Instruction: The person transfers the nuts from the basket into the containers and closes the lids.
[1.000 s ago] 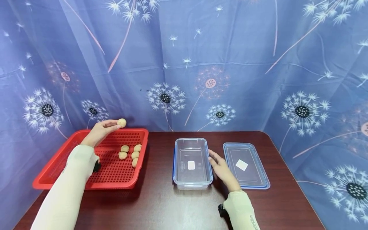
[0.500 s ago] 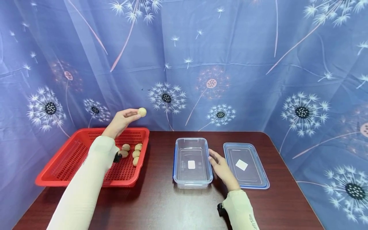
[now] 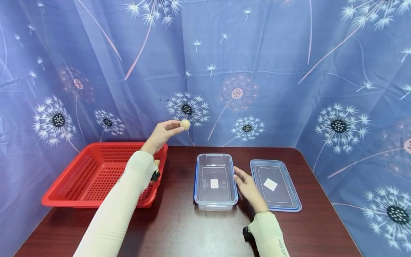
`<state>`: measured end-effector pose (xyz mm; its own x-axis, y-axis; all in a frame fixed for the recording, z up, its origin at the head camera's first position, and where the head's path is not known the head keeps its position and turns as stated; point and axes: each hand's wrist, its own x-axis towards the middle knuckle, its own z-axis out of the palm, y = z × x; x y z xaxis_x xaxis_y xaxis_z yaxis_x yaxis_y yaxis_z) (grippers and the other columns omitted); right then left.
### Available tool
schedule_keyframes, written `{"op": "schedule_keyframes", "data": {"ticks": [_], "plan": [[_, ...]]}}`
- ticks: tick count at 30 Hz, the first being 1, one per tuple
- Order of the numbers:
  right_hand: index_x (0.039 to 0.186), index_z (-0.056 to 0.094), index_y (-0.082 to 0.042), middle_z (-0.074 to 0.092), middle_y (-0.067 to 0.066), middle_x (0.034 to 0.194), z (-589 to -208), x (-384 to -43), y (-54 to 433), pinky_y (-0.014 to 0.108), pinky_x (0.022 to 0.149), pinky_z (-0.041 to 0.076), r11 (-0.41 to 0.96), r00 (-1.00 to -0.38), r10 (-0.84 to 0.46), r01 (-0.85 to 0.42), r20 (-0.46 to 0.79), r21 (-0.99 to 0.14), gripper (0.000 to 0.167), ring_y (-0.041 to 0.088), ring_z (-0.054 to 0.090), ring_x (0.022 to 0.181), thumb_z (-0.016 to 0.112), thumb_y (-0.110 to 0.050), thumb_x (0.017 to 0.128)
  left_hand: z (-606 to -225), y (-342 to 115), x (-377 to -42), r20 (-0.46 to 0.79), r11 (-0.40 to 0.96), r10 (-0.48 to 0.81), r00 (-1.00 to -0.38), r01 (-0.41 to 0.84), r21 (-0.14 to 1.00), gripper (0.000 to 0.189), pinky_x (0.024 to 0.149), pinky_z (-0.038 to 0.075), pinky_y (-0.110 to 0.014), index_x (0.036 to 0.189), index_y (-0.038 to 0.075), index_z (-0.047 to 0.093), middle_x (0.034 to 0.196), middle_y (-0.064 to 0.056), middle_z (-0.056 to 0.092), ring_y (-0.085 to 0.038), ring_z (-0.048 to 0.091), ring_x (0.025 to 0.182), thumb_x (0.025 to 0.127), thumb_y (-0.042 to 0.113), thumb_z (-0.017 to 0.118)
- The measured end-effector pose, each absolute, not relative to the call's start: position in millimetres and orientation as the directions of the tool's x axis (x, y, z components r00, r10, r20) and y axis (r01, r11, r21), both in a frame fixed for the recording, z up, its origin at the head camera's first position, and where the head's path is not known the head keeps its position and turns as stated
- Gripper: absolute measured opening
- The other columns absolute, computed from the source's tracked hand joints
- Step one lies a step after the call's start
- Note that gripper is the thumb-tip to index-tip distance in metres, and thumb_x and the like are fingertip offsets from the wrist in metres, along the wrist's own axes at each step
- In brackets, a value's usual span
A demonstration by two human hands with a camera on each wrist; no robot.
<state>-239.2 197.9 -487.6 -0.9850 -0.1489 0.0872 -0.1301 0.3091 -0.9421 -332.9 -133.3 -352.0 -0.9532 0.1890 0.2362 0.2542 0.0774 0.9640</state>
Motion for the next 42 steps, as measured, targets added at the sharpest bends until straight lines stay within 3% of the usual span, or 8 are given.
{"op": "schedule_keyframes", "data": {"ticks": [14,24,32,42], "plan": [[0.142,0.040,0.006,0.043,0.024,0.143,-487.4,-238.0,197.0,0.048,0.108,0.032,0.317,-0.987,-0.136,-0.122,0.082,-0.941,0.043,0.036,0.041,0.132,0.046,-0.010,0.102,-372.1,-62.6,-322.2,0.226,-0.033,0.250,-0.942,0.225,0.974,0.030,0.090,0.049,-0.028,0.113,0.004,0.069,0.104,-0.004,0.071,-0.015,0.065,0.098,0.084,0.012,0.075],[0.141,0.041,0.005,0.045,0.024,0.142,-486.9,-237.8,197.1,0.048,0.108,0.033,0.302,-0.987,-0.139,-0.119,0.080,-0.946,0.043,0.035,0.042,0.131,0.047,-0.009,0.102,-409.7,-47.4,-309.8,0.169,0.051,0.295,-0.940,0.192,0.980,0.030,0.092,0.050,-0.042,0.112,0.007,0.070,0.108,-0.004,0.071,-0.016,0.065,0.101,0.085,0.019,0.075],[0.141,0.041,0.005,0.044,0.024,0.142,-488.4,-238.5,197.7,0.048,0.108,0.033,0.301,-0.986,-0.140,-0.125,0.086,-0.945,0.043,0.034,0.042,0.131,0.046,-0.010,0.102,-436.9,-44.7,-305.2,0.166,0.106,0.311,-0.936,0.207,0.972,0.030,0.080,0.054,-0.028,0.109,0.005,0.071,0.101,-0.006,0.072,-0.015,0.067,0.094,0.082,0.016,0.078],[0.144,0.038,0.003,0.041,0.023,0.145,-485.9,-236.6,198.5,0.049,0.110,0.030,0.311,-0.986,-0.156,-0.107,0.060,-0.944,0.045,0.036,0.039,0.134,0.044,-0.014,0.103,-457.5,-41.6,-299.2,0.161,0.148,0.386,-0.908,0.234,0.961,0.029,0.080,0.054,-0.028,0.107,0.001,0.071,0.097,-0.009,0.071,-0.014,0.066,0.088,0.081,0.012,0.078]]}}
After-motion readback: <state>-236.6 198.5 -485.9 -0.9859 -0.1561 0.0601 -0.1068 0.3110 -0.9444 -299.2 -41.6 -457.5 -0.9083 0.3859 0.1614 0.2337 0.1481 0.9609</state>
